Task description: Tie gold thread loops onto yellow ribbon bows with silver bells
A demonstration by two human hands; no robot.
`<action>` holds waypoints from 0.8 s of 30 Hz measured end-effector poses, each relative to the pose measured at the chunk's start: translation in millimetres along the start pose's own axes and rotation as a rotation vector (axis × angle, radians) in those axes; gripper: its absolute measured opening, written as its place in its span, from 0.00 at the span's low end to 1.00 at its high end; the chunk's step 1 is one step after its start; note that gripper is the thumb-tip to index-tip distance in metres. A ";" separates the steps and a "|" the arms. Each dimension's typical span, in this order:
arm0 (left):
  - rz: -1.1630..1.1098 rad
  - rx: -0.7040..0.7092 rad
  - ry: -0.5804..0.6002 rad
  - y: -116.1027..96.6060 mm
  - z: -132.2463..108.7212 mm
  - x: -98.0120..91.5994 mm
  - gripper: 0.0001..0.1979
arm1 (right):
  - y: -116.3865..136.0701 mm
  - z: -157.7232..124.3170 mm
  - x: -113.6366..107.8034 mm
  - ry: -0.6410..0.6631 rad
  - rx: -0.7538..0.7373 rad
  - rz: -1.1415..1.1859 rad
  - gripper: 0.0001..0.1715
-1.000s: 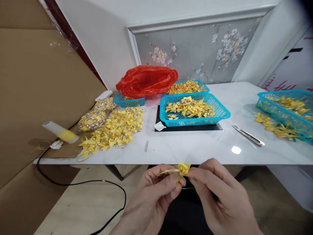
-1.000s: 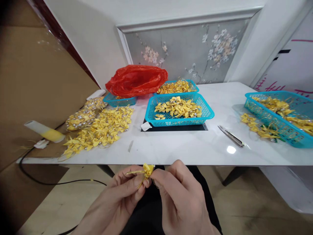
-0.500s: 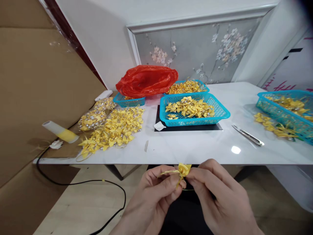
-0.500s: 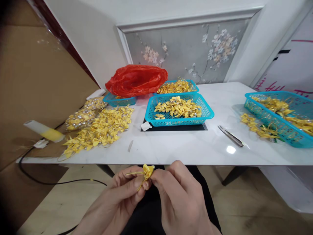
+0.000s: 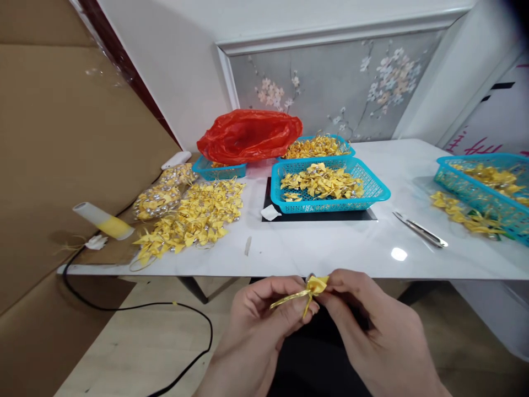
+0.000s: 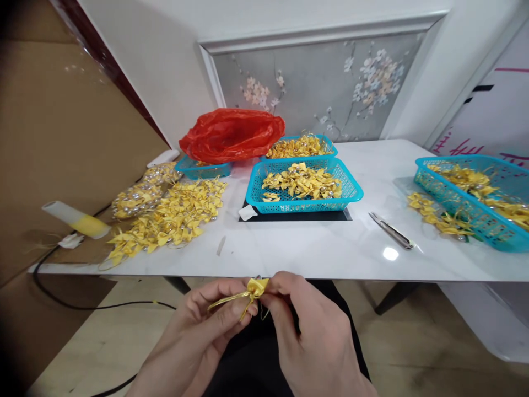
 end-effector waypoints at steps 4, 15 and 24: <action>0.057 0.080 0.007 -2.7 5.0 -1.2 0.03 | 14.3 -4.7 0.6 -0.019 -0.131 -0.081 0.08; 0.291 0.268 0.021 -18.4 11.5 2.6 0.04 | 42.7 -16.6 15.4 -0.069 -0.451 -0.278 0.13; 0.390 0.297 -0.025 -17.6 21.8 -7.5 0.04 | 64.0 -11.7 3.7 -0.042 -0.521 -0.118 0.12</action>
Point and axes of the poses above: each hand's wrist, its own z-axis towards the middle knuckle, its own x-axis out of the palm, y = z × x, the point moved 10 cm from there along z, towards the middle knuckle, and after that the axes turned 14 degrees about x, right-handed, at the moved point
